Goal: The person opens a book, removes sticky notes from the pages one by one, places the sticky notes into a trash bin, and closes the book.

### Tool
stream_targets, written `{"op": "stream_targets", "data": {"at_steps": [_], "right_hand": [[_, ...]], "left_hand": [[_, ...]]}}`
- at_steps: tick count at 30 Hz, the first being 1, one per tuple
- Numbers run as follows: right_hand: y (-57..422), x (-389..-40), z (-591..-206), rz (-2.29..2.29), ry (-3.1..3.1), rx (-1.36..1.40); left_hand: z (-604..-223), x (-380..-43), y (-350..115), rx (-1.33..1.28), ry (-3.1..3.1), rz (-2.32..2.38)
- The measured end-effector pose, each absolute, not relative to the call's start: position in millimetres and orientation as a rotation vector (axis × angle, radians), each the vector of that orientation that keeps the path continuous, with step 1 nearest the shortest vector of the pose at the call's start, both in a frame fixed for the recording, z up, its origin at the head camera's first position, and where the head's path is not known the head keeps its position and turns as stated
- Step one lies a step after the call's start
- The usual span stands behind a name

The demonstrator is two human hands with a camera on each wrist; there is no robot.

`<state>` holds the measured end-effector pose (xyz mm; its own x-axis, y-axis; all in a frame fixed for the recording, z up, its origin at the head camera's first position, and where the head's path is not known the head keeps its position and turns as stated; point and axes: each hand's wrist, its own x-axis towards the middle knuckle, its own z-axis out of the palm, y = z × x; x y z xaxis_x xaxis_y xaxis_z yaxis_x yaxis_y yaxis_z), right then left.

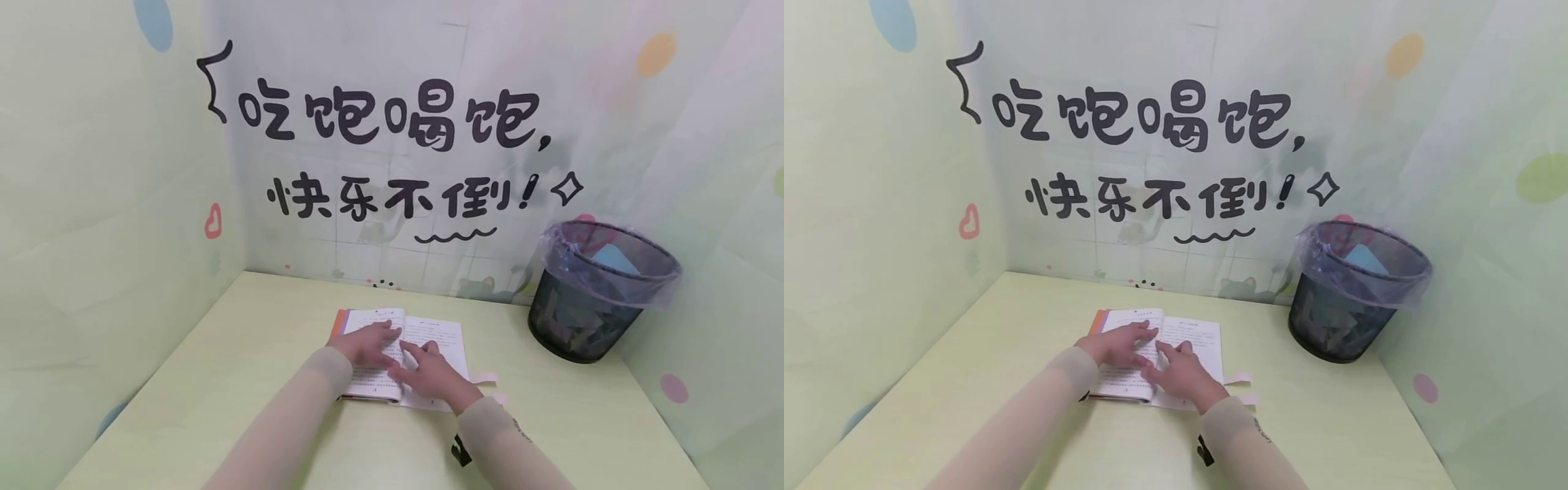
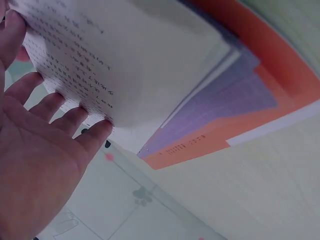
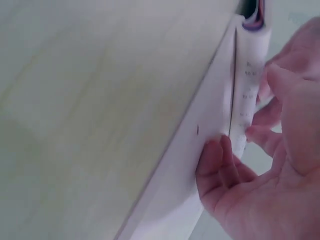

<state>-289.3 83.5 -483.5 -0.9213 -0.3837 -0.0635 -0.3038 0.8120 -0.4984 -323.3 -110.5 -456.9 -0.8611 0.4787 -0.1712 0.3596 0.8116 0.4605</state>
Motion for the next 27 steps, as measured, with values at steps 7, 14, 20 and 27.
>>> {"op": "stream_targets", "data": {"at_steps": [7,14,20,27], "right_hand": [[114,-303,-476,-0.742,2.943,-0.396],[146,-311,-477,-0.339,3.018,-0.082],[152,-311,-480,-0.362,2.969,-0.077],[146,-317,-471,-0.549,2.977,-0.117]], "left_hand": [[-460,-323,-112,0.622,2.726,0.570],[-463,-323,-113,0.623,2.745,0.511],[-462,-322,-113,0.630,2.742,0.482],[-462,-323,-113,0.609,2.745,0.464]]}}
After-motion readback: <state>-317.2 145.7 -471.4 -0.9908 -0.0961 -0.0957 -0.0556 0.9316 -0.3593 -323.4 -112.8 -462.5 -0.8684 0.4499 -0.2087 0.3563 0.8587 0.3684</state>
